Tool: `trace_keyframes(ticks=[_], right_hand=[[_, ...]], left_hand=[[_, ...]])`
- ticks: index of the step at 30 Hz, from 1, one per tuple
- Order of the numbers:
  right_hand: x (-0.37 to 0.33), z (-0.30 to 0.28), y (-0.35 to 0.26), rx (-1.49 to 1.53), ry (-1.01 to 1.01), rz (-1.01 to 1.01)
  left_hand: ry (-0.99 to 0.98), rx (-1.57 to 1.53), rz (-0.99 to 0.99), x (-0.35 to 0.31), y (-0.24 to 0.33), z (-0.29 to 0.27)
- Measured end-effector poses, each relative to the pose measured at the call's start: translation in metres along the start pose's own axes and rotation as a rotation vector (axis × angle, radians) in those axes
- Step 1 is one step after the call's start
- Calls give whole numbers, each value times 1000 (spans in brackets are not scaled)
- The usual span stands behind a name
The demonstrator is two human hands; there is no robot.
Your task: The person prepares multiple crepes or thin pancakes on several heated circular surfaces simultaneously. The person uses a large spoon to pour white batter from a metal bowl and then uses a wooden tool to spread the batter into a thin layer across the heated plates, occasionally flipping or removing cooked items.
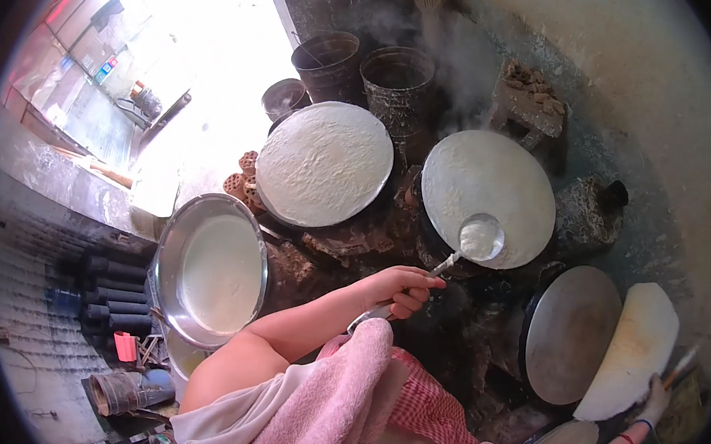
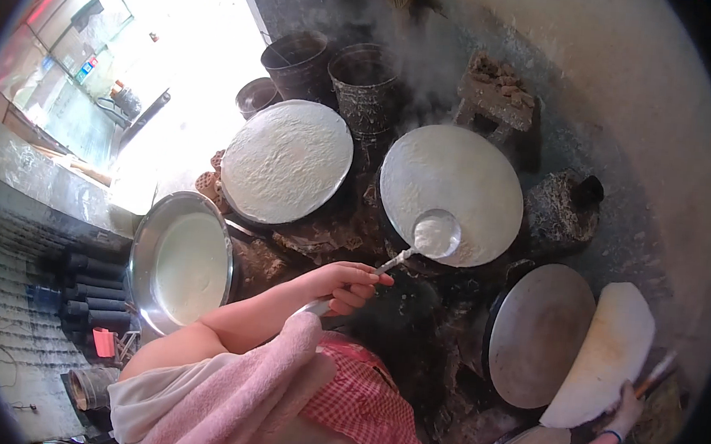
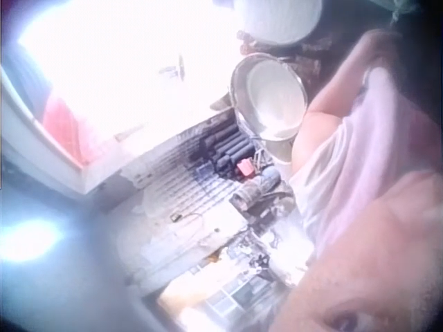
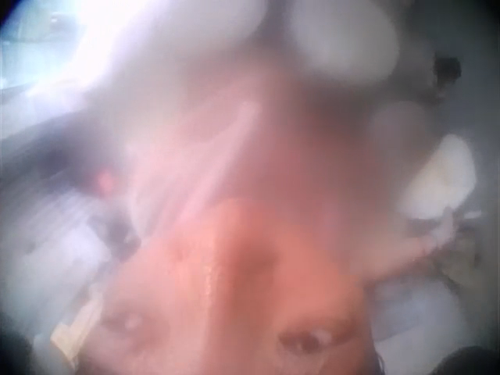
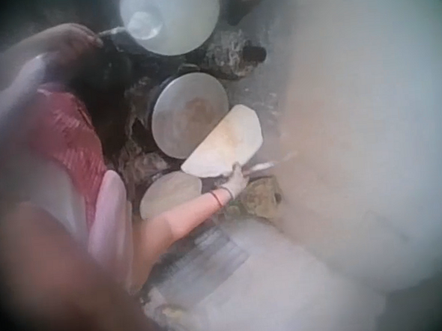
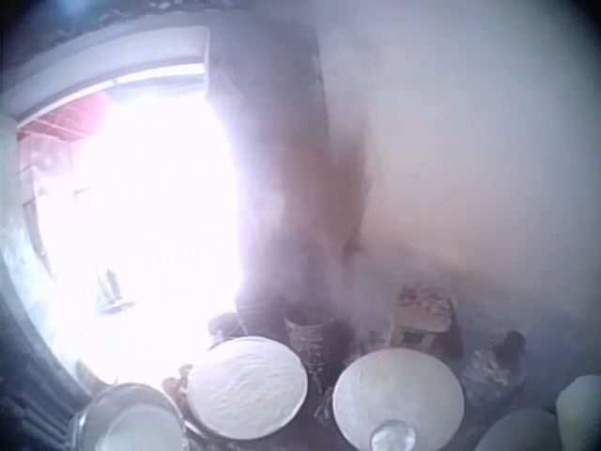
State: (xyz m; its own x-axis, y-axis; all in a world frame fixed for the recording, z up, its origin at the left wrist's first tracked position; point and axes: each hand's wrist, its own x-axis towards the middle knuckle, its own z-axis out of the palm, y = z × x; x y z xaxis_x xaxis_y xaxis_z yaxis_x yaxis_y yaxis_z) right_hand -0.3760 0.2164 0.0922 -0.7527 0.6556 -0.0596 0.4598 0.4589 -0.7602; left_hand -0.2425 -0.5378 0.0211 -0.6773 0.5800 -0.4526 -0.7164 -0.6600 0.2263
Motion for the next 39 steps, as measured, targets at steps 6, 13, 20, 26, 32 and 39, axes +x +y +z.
trace_keyframes(ticks=[6,13,20,26,32,39], right_hand=[[-62,-235,107,686,-93,235],[-297,-481,172,539,722,-30],[-639,-710,466,820,1100,-120],[-879,-646,638,1090,1451,234],[-976,-532,823,1228,1863,640],[-982,-540,828,649,1846,900]], left_hand=[[-35,131,-143,9,-64,45],[-113,-229,-254,-16,-216,72],[-229,-281,-547,-19,-408,123],[-241,-156,-653,-37,-507,182],[-243,-72,-712,-27,-567,217],[-271,155,-607,-50,-643,272]])
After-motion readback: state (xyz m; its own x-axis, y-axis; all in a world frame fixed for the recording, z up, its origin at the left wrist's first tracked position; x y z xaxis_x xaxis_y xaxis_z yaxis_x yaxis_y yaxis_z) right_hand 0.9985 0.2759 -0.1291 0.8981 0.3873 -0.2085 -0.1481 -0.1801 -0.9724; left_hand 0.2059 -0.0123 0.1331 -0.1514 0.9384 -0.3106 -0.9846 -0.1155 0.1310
